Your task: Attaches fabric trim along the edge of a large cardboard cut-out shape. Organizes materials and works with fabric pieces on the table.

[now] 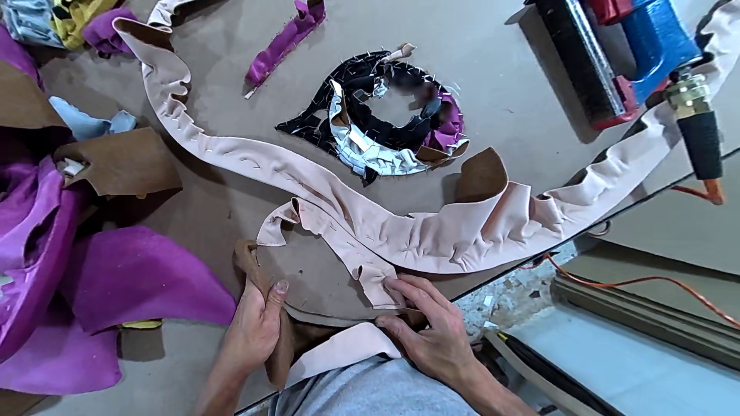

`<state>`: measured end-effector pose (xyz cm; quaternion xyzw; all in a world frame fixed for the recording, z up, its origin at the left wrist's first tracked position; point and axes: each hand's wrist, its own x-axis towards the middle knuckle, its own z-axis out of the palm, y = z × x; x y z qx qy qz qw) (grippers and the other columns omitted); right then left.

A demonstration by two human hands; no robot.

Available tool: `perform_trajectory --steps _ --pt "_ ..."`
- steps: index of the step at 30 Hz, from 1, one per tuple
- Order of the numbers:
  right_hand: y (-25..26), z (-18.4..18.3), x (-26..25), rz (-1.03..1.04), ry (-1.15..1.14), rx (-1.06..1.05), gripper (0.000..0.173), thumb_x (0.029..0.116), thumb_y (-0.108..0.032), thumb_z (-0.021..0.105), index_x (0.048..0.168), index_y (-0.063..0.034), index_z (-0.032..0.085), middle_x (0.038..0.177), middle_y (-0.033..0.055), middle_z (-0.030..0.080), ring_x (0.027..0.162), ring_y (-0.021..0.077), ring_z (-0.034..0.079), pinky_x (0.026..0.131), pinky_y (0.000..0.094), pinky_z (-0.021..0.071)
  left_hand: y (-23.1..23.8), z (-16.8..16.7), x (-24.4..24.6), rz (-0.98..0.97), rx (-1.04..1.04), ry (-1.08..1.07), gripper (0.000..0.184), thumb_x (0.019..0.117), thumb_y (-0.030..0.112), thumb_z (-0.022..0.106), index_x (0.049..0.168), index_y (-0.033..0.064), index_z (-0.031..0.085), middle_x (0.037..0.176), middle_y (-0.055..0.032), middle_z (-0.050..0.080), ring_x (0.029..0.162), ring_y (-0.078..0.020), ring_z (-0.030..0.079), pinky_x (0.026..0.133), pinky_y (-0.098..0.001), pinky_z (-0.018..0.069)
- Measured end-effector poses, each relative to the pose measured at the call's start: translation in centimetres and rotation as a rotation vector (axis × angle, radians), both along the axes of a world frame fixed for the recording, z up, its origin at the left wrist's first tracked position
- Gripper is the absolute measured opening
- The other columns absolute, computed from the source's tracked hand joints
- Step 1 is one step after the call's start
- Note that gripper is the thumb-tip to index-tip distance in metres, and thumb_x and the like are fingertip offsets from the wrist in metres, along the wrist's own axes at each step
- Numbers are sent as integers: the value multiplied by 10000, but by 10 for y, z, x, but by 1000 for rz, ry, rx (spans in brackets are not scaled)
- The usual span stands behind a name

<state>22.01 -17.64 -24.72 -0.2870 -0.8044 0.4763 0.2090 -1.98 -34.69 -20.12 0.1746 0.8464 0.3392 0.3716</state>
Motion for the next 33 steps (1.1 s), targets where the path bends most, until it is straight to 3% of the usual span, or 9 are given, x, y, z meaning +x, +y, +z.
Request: perform_trajectory --steps 7,10,16,22,28,33 --pt "3 0 0 8 -9 -20 457 917 -443 758 1267 -153 711 1232 47 706 1114 89 678 906 274 603 -2 -2 5 8 -17 47 745 1000 525 497 1474 -35 370 1244 -92 636 1112 -25 631 967 -215 531" --pt "3 0 0 9 -9 -19 457 921 -442 753 1274 -156 707 1238 41 702 1120 82 674 917 270 598 -2 -2 5 2 -10 53 705 1005 510 496 1456 -21 388 1196 -70 647 1070 -17 641 938 -213 541" --pt "3 0 -2 9 -11 -11 451 927 -433 749 1280 -156 704 1248 38 701 1122 87 675 915 275 601 0 -1 2 9 -10 20 699 1006 483 505 1500 14 349 1263 -60 633 1124 -15 630 971 -222 536" --pt "4 -1 -8 19 -10 21 434 928 -402 750 1281 -153 704 1249 34 698 1133 89 669 935 294 596 1 -5 -2 30 41 37 642 1009 431 514 1492 34 370 1247 -43 635 1095 -17 638 949 -236 551" --pt "8 -2 -6 40 -11 17 454 911 -404 771 1288 -162 699 1231 34 689 1082 77 671 886 264 601 -3 -8 -3 -21 25 78 655 1004 500 493 1451 27 414 1159 -44 656 1033 -32 655 909 -254 564" --pt "10 -3 -3 38 12 10 436 905 -394 781 1273 -171 714 1211 26 702 1091 84 674 903 278 604 -5 -10 -4 -70 25 108 720 1001 550 474 1439 -18 415 1169 -54 657 1061 -8 638 945 -229 542"
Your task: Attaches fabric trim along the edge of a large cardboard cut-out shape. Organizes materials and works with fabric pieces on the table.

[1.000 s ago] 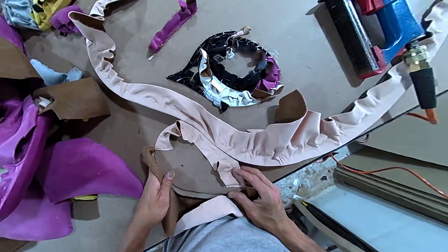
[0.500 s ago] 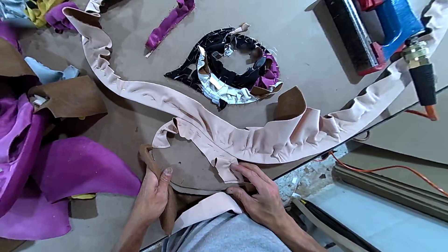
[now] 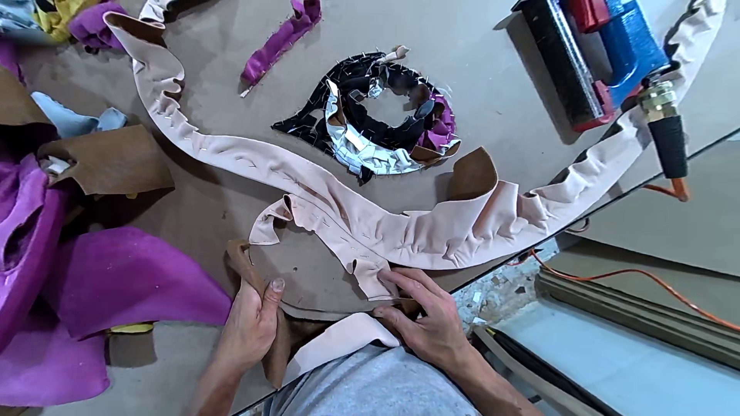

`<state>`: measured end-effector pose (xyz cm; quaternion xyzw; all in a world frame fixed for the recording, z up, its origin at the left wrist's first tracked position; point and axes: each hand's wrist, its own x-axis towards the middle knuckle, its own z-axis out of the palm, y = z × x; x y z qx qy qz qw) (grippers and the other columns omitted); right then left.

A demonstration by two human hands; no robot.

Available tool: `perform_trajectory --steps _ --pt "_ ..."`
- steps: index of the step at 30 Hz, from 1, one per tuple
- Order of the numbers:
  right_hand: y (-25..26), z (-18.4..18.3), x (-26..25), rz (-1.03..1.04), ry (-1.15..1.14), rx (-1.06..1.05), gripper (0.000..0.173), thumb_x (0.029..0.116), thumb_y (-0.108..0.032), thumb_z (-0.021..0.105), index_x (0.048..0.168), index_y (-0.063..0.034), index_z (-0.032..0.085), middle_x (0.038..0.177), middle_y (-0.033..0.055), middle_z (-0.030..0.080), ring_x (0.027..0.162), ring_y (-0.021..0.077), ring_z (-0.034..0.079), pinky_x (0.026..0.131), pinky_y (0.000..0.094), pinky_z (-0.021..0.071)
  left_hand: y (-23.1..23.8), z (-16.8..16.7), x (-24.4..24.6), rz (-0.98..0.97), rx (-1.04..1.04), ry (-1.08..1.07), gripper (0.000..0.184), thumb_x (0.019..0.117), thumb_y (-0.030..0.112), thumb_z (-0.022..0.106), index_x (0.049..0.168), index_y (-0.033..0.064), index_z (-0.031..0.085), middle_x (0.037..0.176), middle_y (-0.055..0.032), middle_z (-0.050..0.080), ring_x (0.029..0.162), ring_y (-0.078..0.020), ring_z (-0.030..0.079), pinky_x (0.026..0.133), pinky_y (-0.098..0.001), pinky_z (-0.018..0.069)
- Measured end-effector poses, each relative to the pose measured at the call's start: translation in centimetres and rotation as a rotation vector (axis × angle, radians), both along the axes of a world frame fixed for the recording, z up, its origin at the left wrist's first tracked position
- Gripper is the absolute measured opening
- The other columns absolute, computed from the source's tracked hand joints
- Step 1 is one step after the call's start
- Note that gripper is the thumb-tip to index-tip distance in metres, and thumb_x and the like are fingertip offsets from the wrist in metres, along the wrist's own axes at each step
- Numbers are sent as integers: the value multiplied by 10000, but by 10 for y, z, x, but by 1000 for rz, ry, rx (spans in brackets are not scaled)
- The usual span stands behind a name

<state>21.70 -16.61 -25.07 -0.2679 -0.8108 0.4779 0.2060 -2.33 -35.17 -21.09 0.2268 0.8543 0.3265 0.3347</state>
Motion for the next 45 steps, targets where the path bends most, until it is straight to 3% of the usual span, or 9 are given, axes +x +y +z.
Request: perform_trajectory --steps 3,7,13,19,27,30,34,41,45 --pt "1 -2 2 2 23 -8 436 903 -376 789 1277 -168 706 1210 28 701 1088 94 677 899 281 608 0 -2 0 1 4 -1 718 993 585 477 1380 -19 458 1055 -14 670 959 11 652 874 -216 562" --pt "2 2 8 0 -48 -36 614 895 -436 775 1393 -122 600 1124 55 718 921 80 682 811 285 603 -1 0 0 0 -26 -33 750 987 611 468 1421 -1 439 1104 -31 669 1015 -15 649 917 -248 556" --pt "4 4 5 -12 -111 -46 748 867 -491 772 1461 -95 548 1150 67 723 896 64 685 798 282 608 1 -2 2 -36 -56 36 735 1010 595 427 1410 -21 445 1033 -52 672 973 -68 662 888 -303 565" --pt "10 16 1 68 -194 -18 799 891 -572 705 1489 -72 525 1236 71 712 1037 70 689 893 308 603 -2 -3 2 -64 -49 49 751 1014 609 409 1389 -39 472 1028 -70 685 963 -105 671 885 -344 570" --pt "12 22 -8 110 -176 -98 640 951 -420 679 1472 -69 557 1316 49 692 1137 69 673 986 306 579 -1 -6 3 -70 -23 77 677 1018 585 417 1267 -33 541 850 -26 651 786 -98 652 747 -328 571" --pt "31 35 3 167 -191 -229 692 959 -477 657 1509 -82 511 1263 50 716 957 86 710 819 314 620 -3 -8 2 -72 -9 104 719 1015 606 402 1291 -44 537 906 -48 675 850 -110 672 798 -343 580" --pt "81 72 38 -61 -216 -35 531 983 -378 624 1446 -124 569 1131 1 755 880 128 725 755 345 631 -3 -9 1 -82 -10 125 763 1006 628 374 1354 -38 505 977 -88 693 913 -142 690 831 -390 585" --pt "145 90 67 -526 -149 156 381 1015 -155 569 1358 11 572 1068 81 729 791 96 708 715 269 611 -4 -10 0 -50 14 102 780 988 631 384 1408 -20 480 1112 -131 687 1043 -155 680 925 -417 560" --pt "189 93 56 -615 -156 420 371 1003 -149 617 1334 17 606 1017 136 743 772 170 717 714 385 620 -11 -6 -6 -152 202 80 641 1073 354 485 1401 -192 406 1256 -336 616 1192 -286 648 1053 -438 509"
